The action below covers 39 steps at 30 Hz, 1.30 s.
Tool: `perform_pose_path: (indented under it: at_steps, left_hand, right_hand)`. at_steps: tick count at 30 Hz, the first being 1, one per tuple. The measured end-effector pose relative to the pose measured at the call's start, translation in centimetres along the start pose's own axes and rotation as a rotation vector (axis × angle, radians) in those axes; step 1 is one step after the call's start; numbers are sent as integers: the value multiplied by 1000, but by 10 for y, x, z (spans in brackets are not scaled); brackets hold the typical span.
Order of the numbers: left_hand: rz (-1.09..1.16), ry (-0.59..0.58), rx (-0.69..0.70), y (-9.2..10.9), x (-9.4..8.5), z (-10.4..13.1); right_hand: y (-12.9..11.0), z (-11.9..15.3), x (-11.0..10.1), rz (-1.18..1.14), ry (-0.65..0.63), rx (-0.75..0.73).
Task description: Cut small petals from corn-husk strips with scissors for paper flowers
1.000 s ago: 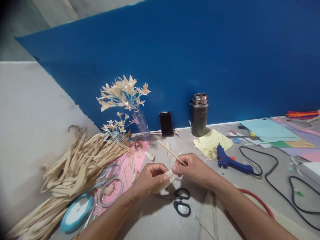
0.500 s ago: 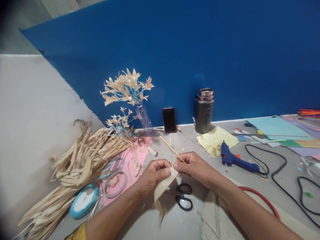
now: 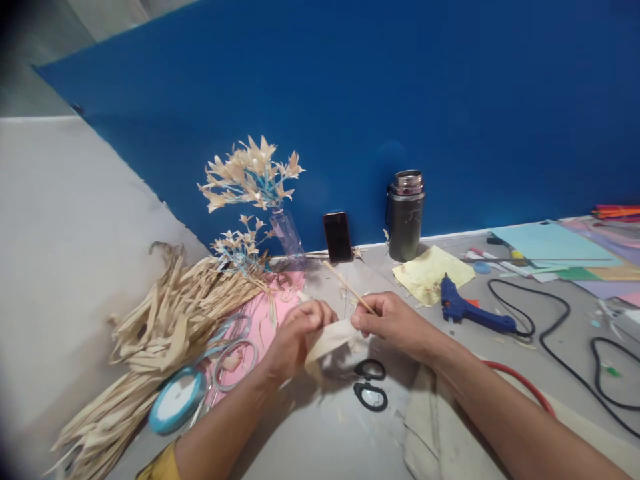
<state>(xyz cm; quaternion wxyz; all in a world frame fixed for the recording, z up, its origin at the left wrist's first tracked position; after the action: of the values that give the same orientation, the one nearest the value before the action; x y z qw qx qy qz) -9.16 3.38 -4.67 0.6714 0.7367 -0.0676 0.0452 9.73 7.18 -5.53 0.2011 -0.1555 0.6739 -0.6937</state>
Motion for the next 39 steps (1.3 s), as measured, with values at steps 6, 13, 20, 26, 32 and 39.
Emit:
perform_pose_path:
  at_steps: [6,13,20,26,32,39]
  left_hand:
    - [-340,389,371,33,-8,12]
    - [204,220,-199,-21,16,6]
    - [142,190,-143,-19,15,8]
    - [-25,150,-117,-19,14,8]
    - [222,70,-214,-31,12,3]
    - [229,180,-140,-23,7,-1]
  right_hand:
    - [7,-6,-4,-125,268,1]
    - [7,4,25,-123,178,58]
    - [4,4,32,44,99,21]
    - [3,4,26,21,156,46]
    - [8,-1,21,-34,149,23]
    - [-1,1,26,204,164,-114]
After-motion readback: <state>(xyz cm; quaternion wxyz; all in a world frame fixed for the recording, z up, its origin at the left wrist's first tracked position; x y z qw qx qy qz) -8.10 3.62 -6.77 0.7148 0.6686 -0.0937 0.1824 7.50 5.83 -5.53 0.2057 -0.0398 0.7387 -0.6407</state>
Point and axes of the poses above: each hand's wrist, its own z-axis away from the middle knuckle, its own x-axis out of the palm, y = z × x, the point moved 3 cm from there along -z, towards the middle knuckle, and after that the axes turned 4 degrees about y, right-handed, at the moved point
